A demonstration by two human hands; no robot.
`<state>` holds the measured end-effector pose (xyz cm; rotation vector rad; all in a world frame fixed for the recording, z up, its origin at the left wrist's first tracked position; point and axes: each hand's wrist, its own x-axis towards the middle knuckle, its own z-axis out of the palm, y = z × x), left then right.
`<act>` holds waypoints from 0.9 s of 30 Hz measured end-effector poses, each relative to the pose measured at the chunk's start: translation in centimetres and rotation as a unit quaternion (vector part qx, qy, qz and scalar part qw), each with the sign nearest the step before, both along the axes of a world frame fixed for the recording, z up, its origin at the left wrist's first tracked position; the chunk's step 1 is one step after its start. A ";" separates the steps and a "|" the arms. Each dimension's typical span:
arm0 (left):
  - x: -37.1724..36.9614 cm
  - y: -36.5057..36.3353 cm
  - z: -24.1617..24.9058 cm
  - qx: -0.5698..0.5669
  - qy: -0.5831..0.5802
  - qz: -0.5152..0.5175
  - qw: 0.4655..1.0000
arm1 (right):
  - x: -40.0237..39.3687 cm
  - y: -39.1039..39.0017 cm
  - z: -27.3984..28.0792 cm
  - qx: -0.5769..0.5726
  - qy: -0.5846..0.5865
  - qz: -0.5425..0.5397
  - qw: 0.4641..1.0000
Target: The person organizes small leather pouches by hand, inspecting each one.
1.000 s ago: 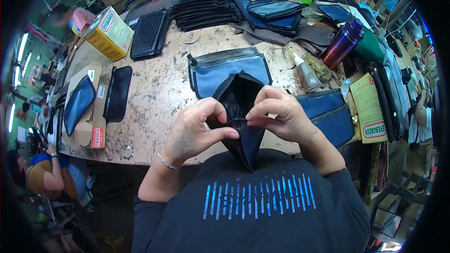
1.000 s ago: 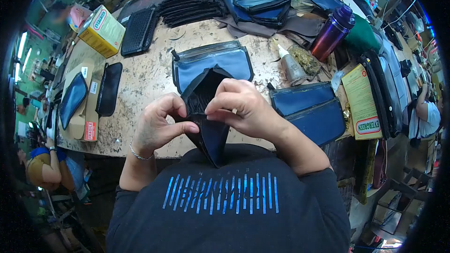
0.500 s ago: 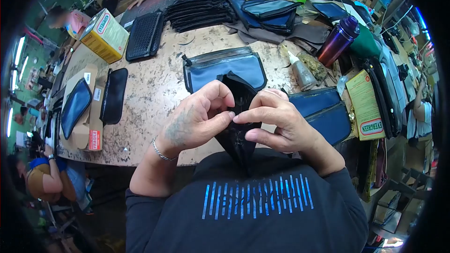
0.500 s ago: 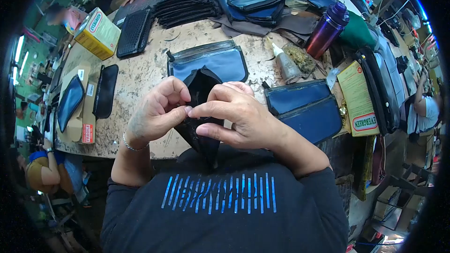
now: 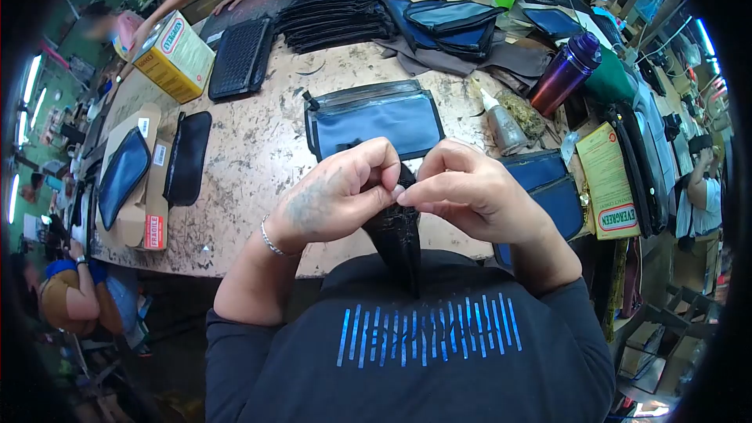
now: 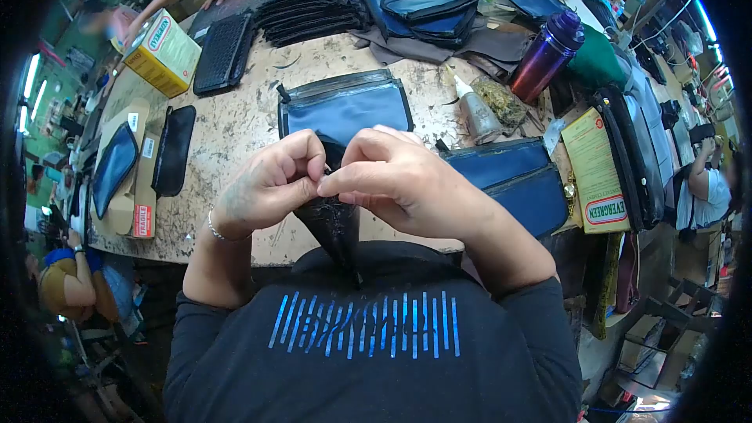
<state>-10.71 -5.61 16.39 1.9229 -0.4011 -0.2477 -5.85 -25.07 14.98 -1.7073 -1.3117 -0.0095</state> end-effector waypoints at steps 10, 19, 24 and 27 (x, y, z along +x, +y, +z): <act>1.3 -0.3 -2.1 -0.118 0.037 -0.054 0.991 | 1.5 -0.1 2.2 -0.159 -0.164 0.086 0.970; 0.7 0.3 -2.2 -0.127 0.074 -0.017 0.989 | 3.3 -2.0 2.3 -0.212 -0.171 0.079 0.959; 0.6 0.4 -2.6 -0.139 0.027 0.000 0.990 | 3.6 -1.0 -0.6 -0.037 0.037 0.096 0.994; 0.5 1.1 -1.0 -0.258 0.003 -0.045 0.965 | 4.2 1.0 -3.2 0.066 0.089 0.149 0.983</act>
